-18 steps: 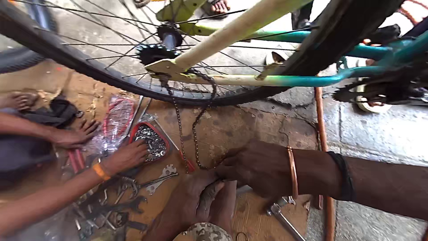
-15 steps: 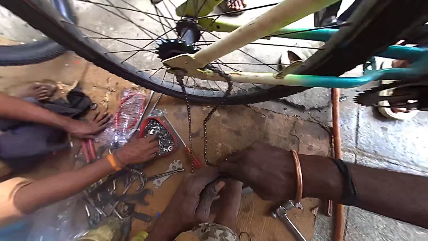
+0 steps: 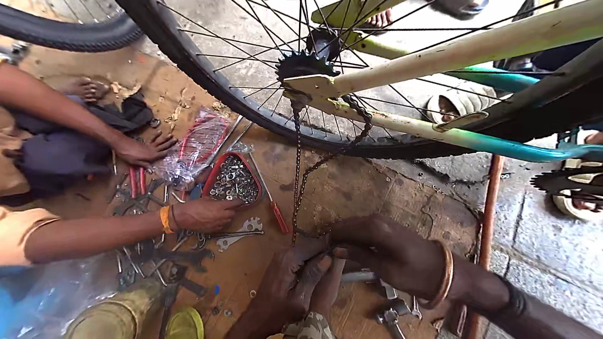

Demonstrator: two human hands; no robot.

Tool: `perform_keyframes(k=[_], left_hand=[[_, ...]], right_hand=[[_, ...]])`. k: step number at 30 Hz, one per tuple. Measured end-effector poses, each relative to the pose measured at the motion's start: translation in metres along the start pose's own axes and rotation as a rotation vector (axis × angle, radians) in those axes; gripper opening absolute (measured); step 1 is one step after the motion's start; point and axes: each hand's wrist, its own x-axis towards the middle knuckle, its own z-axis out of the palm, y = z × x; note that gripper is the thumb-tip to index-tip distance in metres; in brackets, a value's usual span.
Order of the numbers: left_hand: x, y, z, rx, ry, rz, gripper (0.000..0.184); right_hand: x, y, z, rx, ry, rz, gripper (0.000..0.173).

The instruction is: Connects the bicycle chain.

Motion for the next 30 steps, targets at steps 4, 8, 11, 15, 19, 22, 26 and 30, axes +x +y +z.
perform_keyframes(k=[4, 8, 11, 15, 19, 22, 26, 30], left_hand=[[0.0, -0.001, 0.002, -0.117, -0.056, -0.016, 0.045], [0.002, -0.001, 0.0, -0.186, -0.059, 0.011, 0.043], [0.002, 0.002, 0.0, -0.167, -0.01, 0.0, 0.042], [0.003, 0.005, 0.004, -0.167, 0.091, -0.021, 0.039], [0.005, 0.006, 0.015, -0.191, 0.189, -0.045, 0.036], [0.006, 0.005, 0.02, -0.158, 0.264, -0.063, 0.034], [0.005, 0.003, 0.024, -0.144, 0.338, -0.085, 0.032], [0.003, 0.0, 0.026, -0.165, 0.385, -0.117, 0.031]], right_hand=[[0.014, -0.003, -0.03, -0.01, -0.21, -0.077, 0.019], [0.027, -0.006, -0.044, -0.072, -0.3, -0.118, 0.019], [0.032, -0.01, -0.044, -0.122, -0.29, -0.117, 0.015], [0.025, -0.013, -0.025, -0.125, -0.071, -0.057, 0.016], [0.014, -0.015, 0.005, -0.187, 0.224, 0.002, 0.015], [0.01, -0.017, 0.026, -0.18, 0.381, 0.09, 0.013], [0.014, -0.023, 0.04, -0.196, 0.472, 0.166, 0.012], [0.018, -0.026, 0.052, -0.237, 0.531, 0.233, 0.012]])
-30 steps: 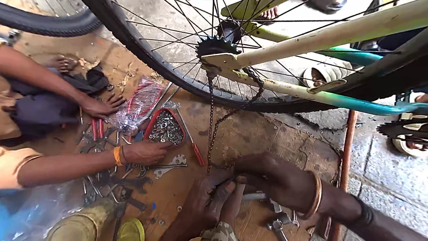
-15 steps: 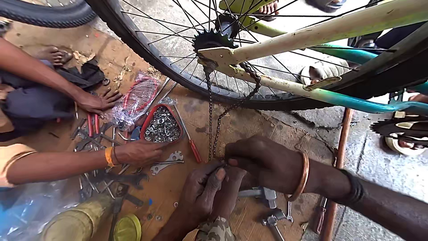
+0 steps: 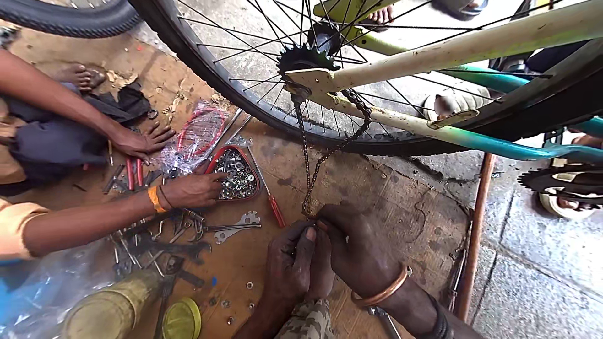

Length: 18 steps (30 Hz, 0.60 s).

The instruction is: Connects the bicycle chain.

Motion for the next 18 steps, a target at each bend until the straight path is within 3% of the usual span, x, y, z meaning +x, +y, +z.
perform_keyframes(k=[3, 8, 11, 14, 15, 18], left_hand=[[-0.003, -0.007, -0.005, -0.028, -0.064, -0.035, 0.032], [0.004, -0.009, -0.014, -0.048, -0.364, -0.036, 0.036], [0.009, -0.005, -0.013, 0.037, -0.456, -0.019, 0.04], [0.011, 0.0, -0.015, 0.226, -0.499, 0.035, 0.042], [0.01, 0.003, -0.019, 0.288, -0.53, 0.051, 0.042], [0.014, 0.014, -0.035, 0.395, -0.677, 0.109, 0.039]], right_hand=[[0.006, 0.003, -0.007, -0.067, -0.163, -0.046, 0.009], [0.029, 0.031, -0.046, -0.117, -0.579, -0.337, 0.009], [0.034, 0.037, -0.06, -0.281, -0.679, -0.398, 0.016], [0.039, 0.035, -0.065, -0.483, -0.759, -0.589, 0.014], [0.041, 0.036, -0.064, -0.499, -0.782, -0.677, 0.01], [0.048, 0.018, -0.062, -0.488, -0.947, -0.814, 0.022]])
